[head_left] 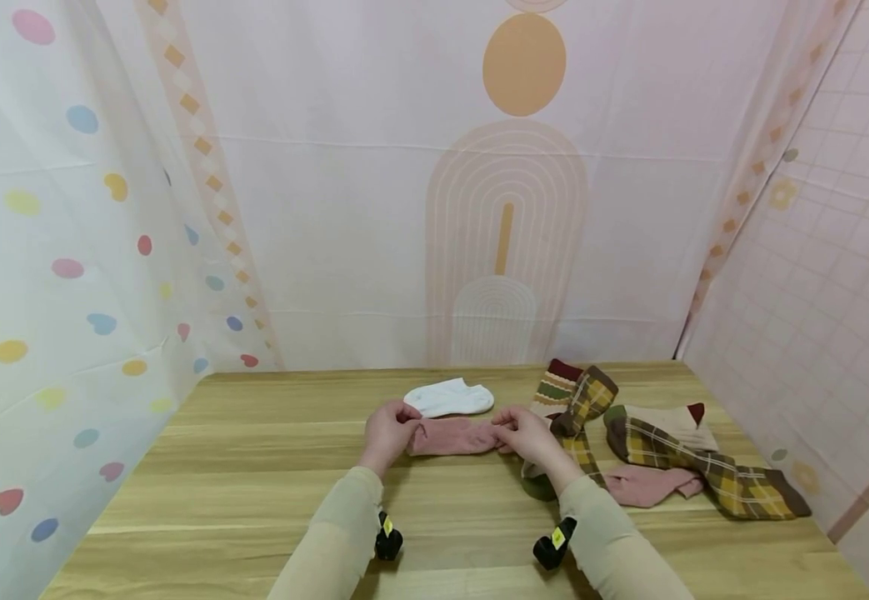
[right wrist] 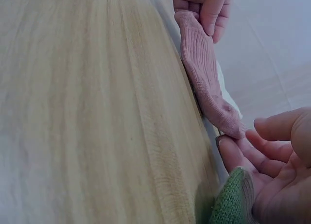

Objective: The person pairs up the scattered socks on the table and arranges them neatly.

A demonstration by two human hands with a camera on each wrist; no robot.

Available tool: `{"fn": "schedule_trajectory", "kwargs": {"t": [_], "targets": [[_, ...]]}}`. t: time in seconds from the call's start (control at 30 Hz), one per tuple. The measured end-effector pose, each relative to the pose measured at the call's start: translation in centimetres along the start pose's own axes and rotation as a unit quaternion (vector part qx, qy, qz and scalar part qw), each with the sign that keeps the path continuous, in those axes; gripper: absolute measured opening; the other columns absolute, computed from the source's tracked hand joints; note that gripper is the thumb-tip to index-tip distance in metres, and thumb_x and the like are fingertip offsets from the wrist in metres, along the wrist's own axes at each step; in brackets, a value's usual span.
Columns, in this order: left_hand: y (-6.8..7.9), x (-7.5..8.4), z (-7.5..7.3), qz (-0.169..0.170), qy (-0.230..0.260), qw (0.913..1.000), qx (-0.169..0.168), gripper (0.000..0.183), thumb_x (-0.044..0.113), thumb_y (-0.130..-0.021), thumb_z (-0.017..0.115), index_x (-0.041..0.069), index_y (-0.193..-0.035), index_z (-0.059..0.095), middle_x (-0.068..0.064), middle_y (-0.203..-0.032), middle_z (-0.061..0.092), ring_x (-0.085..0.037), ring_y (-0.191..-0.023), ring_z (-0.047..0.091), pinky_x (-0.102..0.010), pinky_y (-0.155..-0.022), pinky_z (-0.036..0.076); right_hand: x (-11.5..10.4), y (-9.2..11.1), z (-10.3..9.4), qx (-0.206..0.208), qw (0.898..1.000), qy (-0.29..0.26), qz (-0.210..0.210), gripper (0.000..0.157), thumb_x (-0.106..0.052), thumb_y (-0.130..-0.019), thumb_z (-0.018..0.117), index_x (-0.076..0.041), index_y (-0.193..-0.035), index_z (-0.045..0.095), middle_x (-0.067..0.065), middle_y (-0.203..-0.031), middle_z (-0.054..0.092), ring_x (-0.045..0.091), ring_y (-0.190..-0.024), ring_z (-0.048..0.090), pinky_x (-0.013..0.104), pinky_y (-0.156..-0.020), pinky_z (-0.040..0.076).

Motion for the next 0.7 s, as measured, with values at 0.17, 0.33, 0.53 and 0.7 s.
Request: {"fn": "schedule_trajectory", "kwargs": {"t": [0.17,0.33,0.53,0.7], "targets": [[0.2,0.0,-0.1,-0.018,-0.003,0.9998,-0.002,0.008,-0.004,-0.082,0.066,0.003,-0.080,0.069,-0.004,-0.075,0.064,-0.020,-0.072,0.058,-0.035,-0.067,0.050,0.0,0.1,0.1,-0.009,1.000,0.020,-0.001,0.012,-0.003,-0.096,0.061,0.006,-0.103,0.065,0.009,-0.089,0.066,0.020,-0.079,0.066,0.034,-0.070,0.058],[0.2,-0.7,0.1,-0.071,0.013,0.9973,-0.017,0.007,-0.003,-0.087,0.062,-0.002,-0.089,0.069,-0.008,-0.078,0.066,-0.019,-0.070,0.062,-0.031,-0.062,0.050,-0.1,0.3,0.2,-0.025,0.999,0.030,-0.013,0.014,-0.005,-0.097,0.060,0.006,-0.105,0.066,0.009,-0.091,0.067,0.018,-0.081,0.066,0.032,-0.072,0.057],[0.7,-0.5,-0.4,-0.087,0.017,0.9960,-0.011,0.008,0.000,-0.089,0.062,-0.002,-0.094,0.068,-0.008,-0.083,0.066,-0.019,-0.072,0.063,-0.031,-0.063,0.051,-1.3,1.0,0.0,-0.029,0.995,0.080,-0.058,0.017,-0.010,-0.097,0.063,0.004,-0.106,0.066,0.007,-0.095,0.067,0.019,-0.084,0.064,0.033,-0.073,0.056],[1.0,-0.1,-0.7,-0.070,0.003,0.9975,-0.010,0.008,0.001,-0.089,0.063,0.000,-0.094,0.069,-0.008,-0.086,0.067,-0.021,-0.081,0.062,-0.034,-0.069,0.051,-2.2,1.5,-0.6,-0.006,0.985,0.145,-0.088,0.014,-0.014,-0.096,0.065,-0.003,-0.105,0.069,0.004,-0.098,0.068,0.022,-0.090,0.064,0.039,-0.081,0.052]]}}
Point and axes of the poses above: each hand's wrist, its own y-axis away from the middle knuckle, its own z-axis out of the palm, x = y × z, the point moved 10 cm from there along -y, towards the middle knuckle
